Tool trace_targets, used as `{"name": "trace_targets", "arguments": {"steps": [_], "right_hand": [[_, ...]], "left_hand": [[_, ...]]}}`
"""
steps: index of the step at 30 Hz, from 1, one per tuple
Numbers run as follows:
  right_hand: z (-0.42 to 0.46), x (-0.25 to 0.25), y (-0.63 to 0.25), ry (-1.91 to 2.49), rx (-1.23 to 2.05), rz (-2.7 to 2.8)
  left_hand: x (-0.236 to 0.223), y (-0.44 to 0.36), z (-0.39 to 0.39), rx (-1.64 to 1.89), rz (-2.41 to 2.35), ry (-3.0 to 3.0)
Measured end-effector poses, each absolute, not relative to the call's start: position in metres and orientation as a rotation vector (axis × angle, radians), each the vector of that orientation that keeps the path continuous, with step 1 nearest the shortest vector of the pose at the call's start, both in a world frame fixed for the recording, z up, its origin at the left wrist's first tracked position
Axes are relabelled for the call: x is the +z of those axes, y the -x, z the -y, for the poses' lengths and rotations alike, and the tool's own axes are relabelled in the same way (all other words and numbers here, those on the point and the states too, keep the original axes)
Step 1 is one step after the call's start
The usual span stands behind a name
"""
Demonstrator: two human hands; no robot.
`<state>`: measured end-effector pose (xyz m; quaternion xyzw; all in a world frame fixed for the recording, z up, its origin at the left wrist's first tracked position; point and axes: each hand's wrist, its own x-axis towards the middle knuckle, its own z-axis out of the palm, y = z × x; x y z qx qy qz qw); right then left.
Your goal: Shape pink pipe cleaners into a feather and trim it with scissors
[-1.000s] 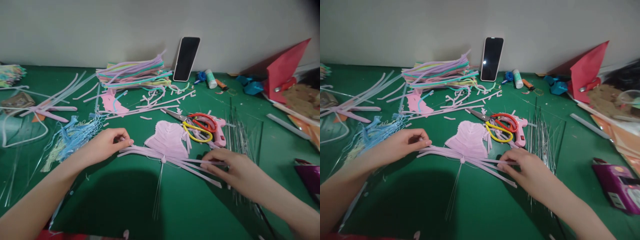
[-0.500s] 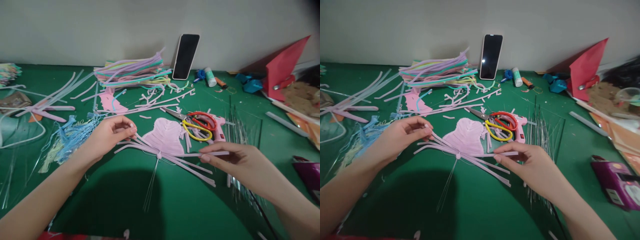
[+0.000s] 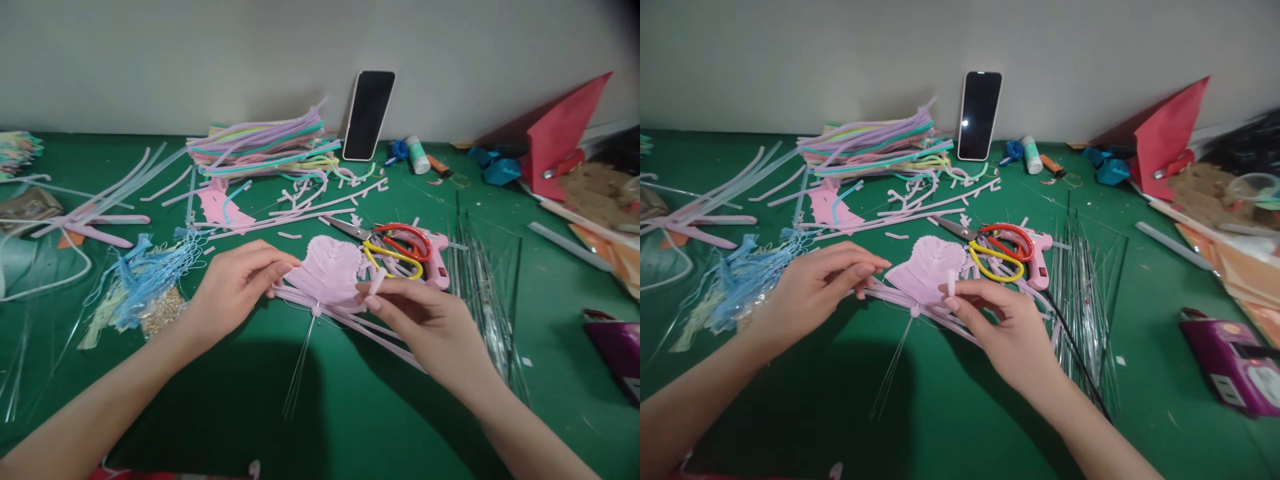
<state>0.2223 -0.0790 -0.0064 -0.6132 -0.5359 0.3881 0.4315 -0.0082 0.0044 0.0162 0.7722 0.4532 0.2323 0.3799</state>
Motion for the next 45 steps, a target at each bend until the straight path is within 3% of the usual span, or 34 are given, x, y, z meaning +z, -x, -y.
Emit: {"name": "trace_targets", "arguments": {"steps": [5, 11, 24, 32, 45], "right_hand": [[0.076, -0.009, -0.219, 1.581, 0.827, 1.420], [0.081, -0.013, -0.223, 1.598, 0.841, 1.416], [0.075, -0.013, -0.218, 1.620, 0.799, 1.473], [0.056, 0.002, -0.199, 1.421, 0.661, 1.832], [0.047, -0.004, -0.194, 1.393, 1.046, 1.598]], "left_hand": [[0.018, 0.024, -0.007, 0.567, -1.259, -2.010], [0.013, 0.070, -0.017, 0.034, -1.434, -2.281], [0.024, 0.035, -0.022, 0.282, -1.478, -2.203], [0.051, -0.004, -0.003, 0.329, -0.987, -2.468], [0.044, -0.017, -0.014, 0.356, -0.809, -2.487]]}}
